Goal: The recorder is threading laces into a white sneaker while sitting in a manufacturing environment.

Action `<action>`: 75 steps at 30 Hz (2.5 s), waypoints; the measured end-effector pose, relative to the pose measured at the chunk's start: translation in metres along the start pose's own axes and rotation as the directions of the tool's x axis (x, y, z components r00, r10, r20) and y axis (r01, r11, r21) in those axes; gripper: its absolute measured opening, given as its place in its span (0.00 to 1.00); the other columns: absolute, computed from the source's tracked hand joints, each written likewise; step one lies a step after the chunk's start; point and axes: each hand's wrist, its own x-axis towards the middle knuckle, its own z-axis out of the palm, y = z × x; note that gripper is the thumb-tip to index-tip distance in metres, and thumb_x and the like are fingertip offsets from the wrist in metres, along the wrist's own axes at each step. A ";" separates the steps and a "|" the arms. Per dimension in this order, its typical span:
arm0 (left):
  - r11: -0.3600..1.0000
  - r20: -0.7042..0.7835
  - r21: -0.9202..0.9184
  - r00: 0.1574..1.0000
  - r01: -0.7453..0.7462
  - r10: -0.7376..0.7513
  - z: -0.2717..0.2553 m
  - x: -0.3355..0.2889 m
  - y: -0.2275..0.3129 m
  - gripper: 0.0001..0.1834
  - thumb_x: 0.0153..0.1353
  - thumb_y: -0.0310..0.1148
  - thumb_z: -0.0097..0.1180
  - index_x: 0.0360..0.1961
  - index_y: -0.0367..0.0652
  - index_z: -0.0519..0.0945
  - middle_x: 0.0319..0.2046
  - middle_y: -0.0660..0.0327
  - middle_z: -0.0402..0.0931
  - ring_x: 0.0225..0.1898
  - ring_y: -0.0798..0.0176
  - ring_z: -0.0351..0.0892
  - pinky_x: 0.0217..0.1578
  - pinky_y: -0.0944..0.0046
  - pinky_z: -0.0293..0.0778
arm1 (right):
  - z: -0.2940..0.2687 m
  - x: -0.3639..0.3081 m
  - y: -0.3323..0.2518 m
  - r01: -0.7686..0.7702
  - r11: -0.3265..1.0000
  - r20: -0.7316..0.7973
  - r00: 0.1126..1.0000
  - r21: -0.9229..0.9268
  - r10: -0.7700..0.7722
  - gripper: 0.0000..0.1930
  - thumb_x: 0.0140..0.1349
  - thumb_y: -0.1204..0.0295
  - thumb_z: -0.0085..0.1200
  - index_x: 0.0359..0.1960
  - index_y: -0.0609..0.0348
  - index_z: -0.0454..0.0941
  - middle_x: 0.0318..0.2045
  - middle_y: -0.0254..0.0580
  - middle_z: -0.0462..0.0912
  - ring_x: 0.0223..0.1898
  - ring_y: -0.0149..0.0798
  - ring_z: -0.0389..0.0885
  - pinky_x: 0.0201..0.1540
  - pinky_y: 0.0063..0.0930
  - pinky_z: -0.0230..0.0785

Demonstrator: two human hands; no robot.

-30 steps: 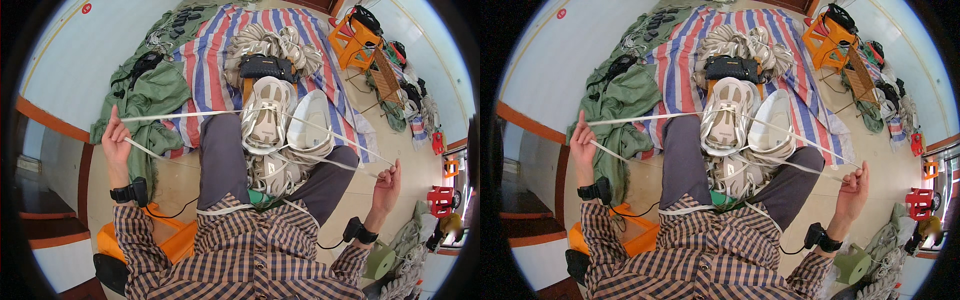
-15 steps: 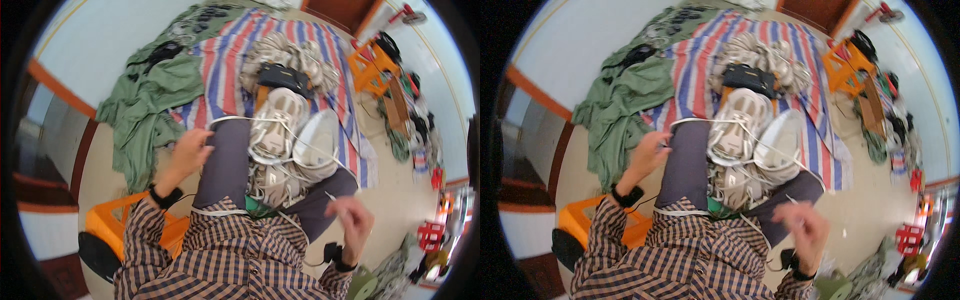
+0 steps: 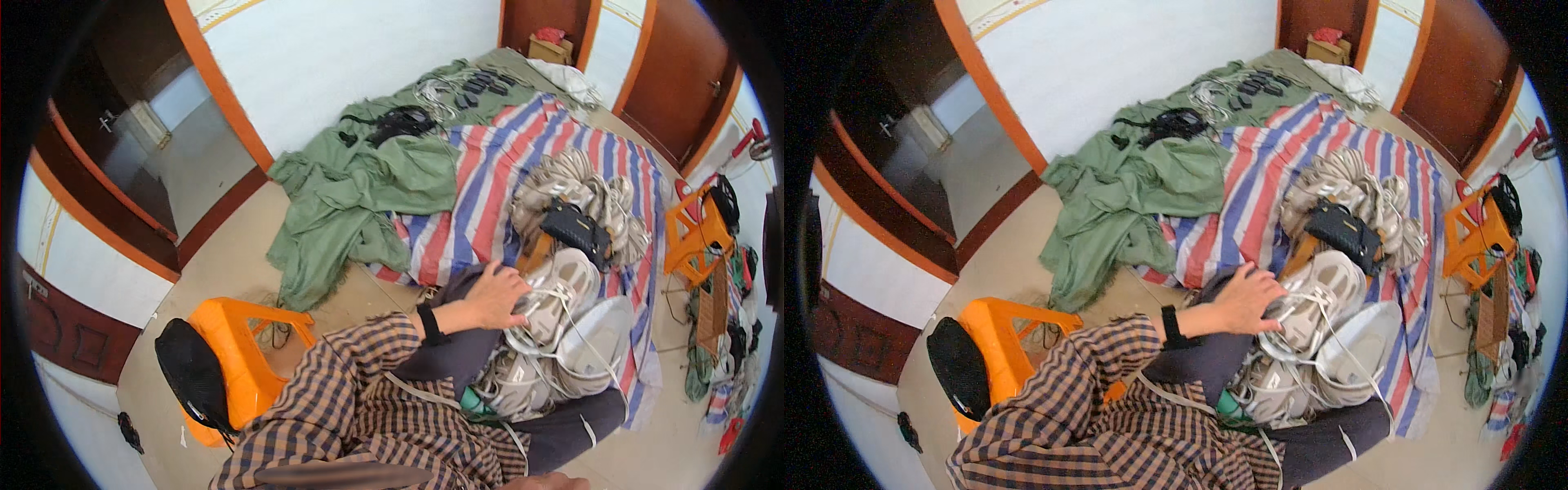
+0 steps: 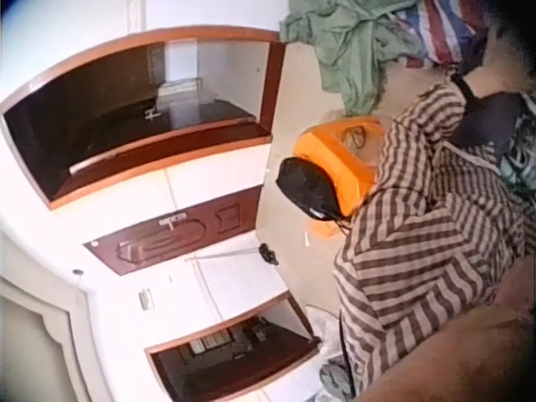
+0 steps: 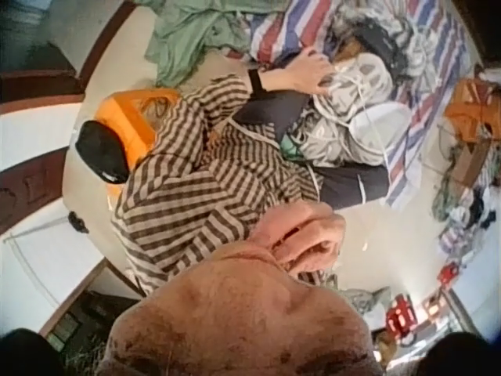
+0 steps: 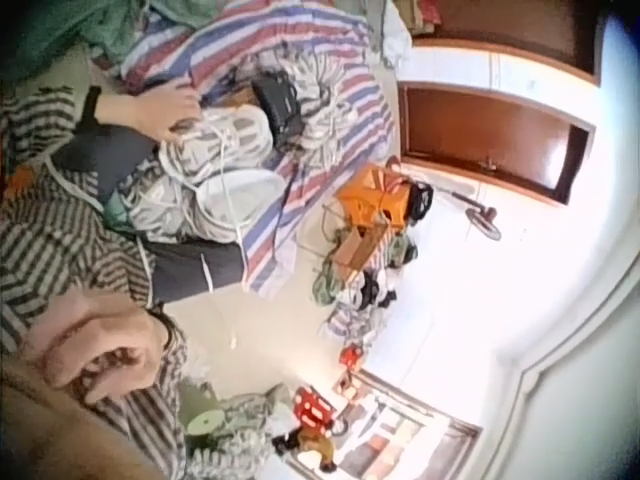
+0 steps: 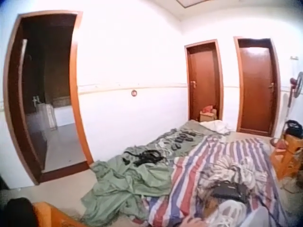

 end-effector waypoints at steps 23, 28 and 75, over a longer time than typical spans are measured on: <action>0.976 0.056 0.006 0.974 0.219 -0.219 -0.001 0.006 0.012 0.31 0.54 0.55 0.53 0.49 0.39 0.73 0.43 0.52 0.72 0.54 0.52 0.64 0.61 0.42 0.46 | 0.008 -0.016 0.012 0.055 0.998 -0.172 0.984 0.005 -0.054 0.07 0.56 0.74 0.54 0.25 0.66 0.75 0.29 0.52 0.76 0.25 0.44 0.75 0.28 0.40 0.73; 0.983 0.002 -0.009 0.983 0.184 -0.184 0.004 0.012 0.015 0.31 0.53 0.55 0.53 0.47 0.39 0.73 0.43 0.51 0.72 0.54 0.52 0.64 0.60 0.41 0.46 | 0.006 -0.021 0.019 0.122 0.987 -0.185 0.973 -0.101 -0.139 0.09 0.61 0.72 0.51 0.24 0.63 0.73 0.28 0.49 0.75 0.25 0.43 0.74 0.29 0.43 0.73; 0.992 0.061 -0.124 0.998 0.038 -0.031 0.015 0.062 0.017 0.16 0.47 0.33 0.59 0.38 0.45 0.73 0.38 0.55 0.70 0.42 0.49 0.73 0.38 0.52 0.70 | -0.229 -0.087 0.052 0.092 0.943 -0.879 0.399 0.320 0.259 0.10 0.65 0.68 0.50 0.42 0.60 0.70 0.38 0.45 0.79 0.33 0.35 0.79 0.45 0.34 0.75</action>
